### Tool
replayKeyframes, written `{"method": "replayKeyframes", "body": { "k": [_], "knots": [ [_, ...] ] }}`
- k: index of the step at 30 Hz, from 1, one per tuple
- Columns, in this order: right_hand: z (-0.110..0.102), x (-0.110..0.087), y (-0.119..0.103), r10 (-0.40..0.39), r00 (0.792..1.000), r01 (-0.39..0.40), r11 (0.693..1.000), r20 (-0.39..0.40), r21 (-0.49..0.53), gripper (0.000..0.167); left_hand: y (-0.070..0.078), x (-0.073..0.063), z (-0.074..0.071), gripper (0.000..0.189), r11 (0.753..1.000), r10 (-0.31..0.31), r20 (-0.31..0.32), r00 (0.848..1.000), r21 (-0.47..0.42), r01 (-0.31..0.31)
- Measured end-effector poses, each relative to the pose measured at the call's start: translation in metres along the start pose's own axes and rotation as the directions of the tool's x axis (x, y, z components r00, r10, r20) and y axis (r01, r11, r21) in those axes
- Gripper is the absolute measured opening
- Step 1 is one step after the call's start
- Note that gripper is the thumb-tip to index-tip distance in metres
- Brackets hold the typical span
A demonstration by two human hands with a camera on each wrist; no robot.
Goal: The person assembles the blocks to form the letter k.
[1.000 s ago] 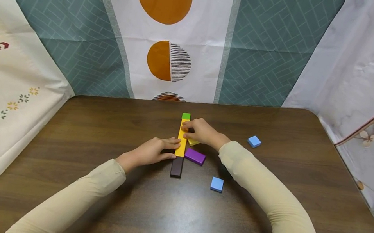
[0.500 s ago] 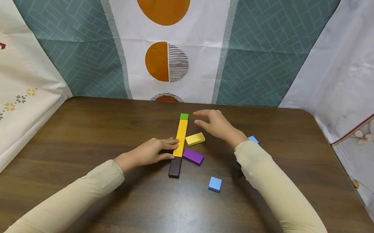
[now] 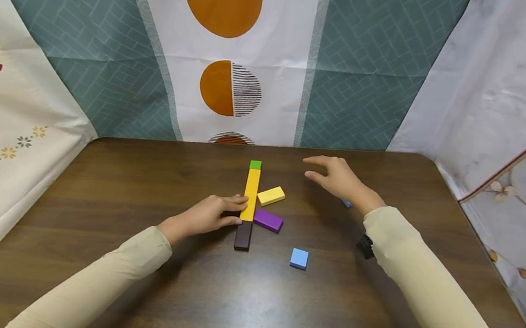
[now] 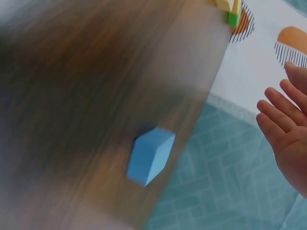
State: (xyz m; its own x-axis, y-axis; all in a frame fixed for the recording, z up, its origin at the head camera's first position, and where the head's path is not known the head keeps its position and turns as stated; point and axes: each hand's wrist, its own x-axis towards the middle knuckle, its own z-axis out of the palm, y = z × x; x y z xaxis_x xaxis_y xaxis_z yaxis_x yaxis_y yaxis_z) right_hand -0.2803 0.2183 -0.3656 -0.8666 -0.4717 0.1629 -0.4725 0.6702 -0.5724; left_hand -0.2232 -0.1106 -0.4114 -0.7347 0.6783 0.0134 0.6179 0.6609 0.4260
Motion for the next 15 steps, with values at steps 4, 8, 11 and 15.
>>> {"method": "replayKeyframes", "body": {
  "k": [4,8,11,15],
  "knots": [
    [-0.007,-0.011,0.009,0.024,1.000,-0.024,1.000,-0.006,-0.006,0.043,-0.001,-0.001,-0.001,0.049,1.000,0.006,-0.014,1.000,0.005,-0.006],
    [-0.014,-0.024,0.018,0.037,0.999,-0.036,0.999,0.003,-0.026,0.044,-0.001,-0.001,-0.001,0.049,1.000,0.021,-0.016,1.000,0.010,-0.021],
    [-0.018,-0.032,0.024,0.057,0.998,-0.057,0.998,0.023,-0.027,0.045,-0.001,-0.001,0.000,0.049,1.000,0.020,-0.014,1.000,0.005,-0.020],
    [-0.021,-0.042,0.034,0.085,0.996,-0.084,0.996,0.038,-0.034,0.046,-0.001,0.000,0.001,0.049,1.000,0.021,-0.013,1.000,0.007,-0.021]
  ]
}}
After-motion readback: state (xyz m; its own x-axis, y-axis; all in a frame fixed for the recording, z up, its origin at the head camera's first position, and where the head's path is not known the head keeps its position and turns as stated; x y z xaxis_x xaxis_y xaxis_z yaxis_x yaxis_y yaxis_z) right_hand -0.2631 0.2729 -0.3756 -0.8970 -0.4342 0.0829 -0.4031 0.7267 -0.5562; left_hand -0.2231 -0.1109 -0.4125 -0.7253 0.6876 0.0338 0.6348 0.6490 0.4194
